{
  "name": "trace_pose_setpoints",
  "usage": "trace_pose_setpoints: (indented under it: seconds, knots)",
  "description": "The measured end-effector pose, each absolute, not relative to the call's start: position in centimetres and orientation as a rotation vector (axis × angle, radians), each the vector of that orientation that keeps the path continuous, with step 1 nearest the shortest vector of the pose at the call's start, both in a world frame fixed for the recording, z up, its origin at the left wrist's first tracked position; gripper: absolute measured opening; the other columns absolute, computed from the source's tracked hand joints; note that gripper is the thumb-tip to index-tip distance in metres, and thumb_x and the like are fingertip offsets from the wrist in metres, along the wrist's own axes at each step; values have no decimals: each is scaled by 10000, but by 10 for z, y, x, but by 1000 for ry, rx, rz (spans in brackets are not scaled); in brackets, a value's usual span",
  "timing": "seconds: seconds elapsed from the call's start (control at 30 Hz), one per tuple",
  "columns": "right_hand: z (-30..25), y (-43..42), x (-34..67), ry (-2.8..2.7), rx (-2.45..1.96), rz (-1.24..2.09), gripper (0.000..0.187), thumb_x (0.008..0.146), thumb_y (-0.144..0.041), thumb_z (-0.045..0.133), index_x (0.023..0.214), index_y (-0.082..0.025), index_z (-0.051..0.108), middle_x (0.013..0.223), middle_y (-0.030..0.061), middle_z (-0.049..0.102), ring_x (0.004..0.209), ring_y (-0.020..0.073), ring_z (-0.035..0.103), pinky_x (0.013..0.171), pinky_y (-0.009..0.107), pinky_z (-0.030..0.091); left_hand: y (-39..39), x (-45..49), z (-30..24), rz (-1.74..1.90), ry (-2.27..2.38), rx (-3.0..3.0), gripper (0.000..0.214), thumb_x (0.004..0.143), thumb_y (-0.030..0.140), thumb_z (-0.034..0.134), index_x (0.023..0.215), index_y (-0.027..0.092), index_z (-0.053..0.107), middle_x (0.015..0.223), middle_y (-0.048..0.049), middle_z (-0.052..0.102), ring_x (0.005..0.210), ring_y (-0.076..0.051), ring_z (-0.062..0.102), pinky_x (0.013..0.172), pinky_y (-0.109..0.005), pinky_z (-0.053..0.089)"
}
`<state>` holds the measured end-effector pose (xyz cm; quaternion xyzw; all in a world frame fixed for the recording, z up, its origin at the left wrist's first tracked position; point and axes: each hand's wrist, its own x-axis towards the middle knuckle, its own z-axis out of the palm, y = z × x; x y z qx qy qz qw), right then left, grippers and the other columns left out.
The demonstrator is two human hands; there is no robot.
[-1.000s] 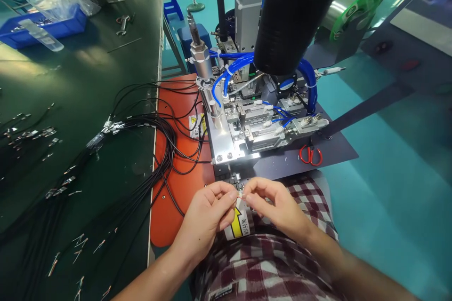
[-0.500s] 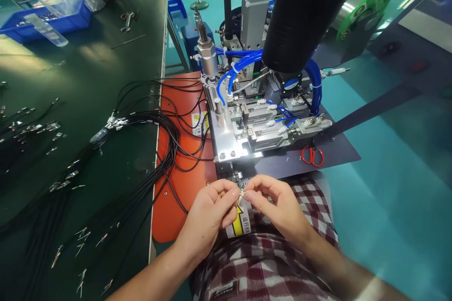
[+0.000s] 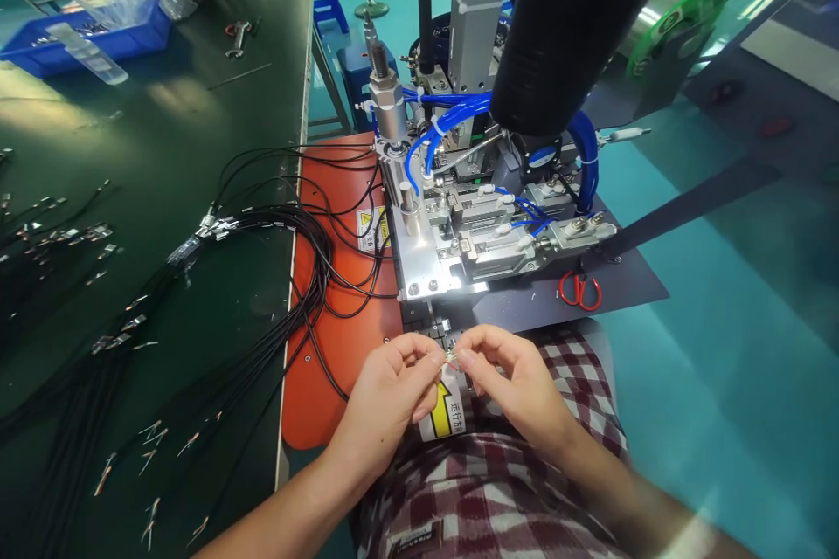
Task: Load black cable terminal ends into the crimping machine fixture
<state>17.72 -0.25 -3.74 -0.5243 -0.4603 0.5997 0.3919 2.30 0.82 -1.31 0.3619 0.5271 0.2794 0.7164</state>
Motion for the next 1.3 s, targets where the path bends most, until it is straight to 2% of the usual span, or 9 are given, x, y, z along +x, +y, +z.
trace_pose_setpoints:
  seconds: [0.1,0.27,0.5,0.7,0.8,0.87,0.93,1.03,1.3]
  knots:
    - [-38,-2,177,-1204,-1362,1450,150,817,-329,636,837,-181,649,666,-8,575,565,126,470,530,250,401,8,22,-12,606,1172,815,240,865,374,574,765,165,512,402,110,359,405,-44,218,466,-238,154]
    - [-38,-2,175,-1323,-1351,1293,134,850,-273,604,747,-189,623,679,0,586,577,127,490,543,254,401,8,23,-12,608,1168,822,228,853,354,592,760,159,517,413,110,357,395,-36,225,449,-218,157]
    - [-40,-1,174,-1211,-1312,1503,198,892,-334,552,751,-195,534,605,-44,465,518,105,431,489,236,357,7,25,-13,744,1139,808,249,824,384,650,818,176,511,455,117,360,377,-28,238,418,-200,144]
    - [-41,3,175,-1160,-1213,1618,241,905,-393,540,762,-205,494,616,-50,458,510,98,431,487,231,349,10,21,-14,698,1152,857,242,840,408,619,831,187,521,414,116,329,363,-40,235,387,-178,164]
    - [-44,6,177,-1142,-1222,1621,249,897,-413,549,773,-205,491,621,-53,460,507,99,434,490,233,348,12,17,-13,664,1235,1033,197,856,373,595,924,196,542,498,80,437,396,-69,355,378,-174,255]
    - [-46,10,179,-1157,-1244,1596,246,895,-413,552,779,-203,498,625,-52,462,512,100,433,494,234,347,14,14,-14,692,1306,1291,132,865,298,586,949,200,560,643,30,542,520,-102,494,446,-188,369]
    - [-50,15,181,-1165,-1264,1571,250,890,-414,554,773,-200,500,628,-50,464,512,99,424,488,234,338,17,11,-17,738,1334,1638,50,880,212,554,901,187,592,787,-17,583,696,-133,567,600,-218,458]
    - [-56,20,182,-1147,-1295,1560,272,872,-435,567,759,-199,494,621,-49,466,500,98,407,478,239,324,22,6,-26,775,1274,2025,160,911,130,468,899,174,622,866,-43,566,819,-146,572,746,-249,480]
    - [-66,27,179,-1104,-1326,1594,297,843,-468,587,751,-200,501,568,-65,439,481,103,395,471,248,302,29,-3,-42,617,1187,2328,295,925,134,414,1118,185,631,891,-54,534,756,-139,570,675,-235,507]
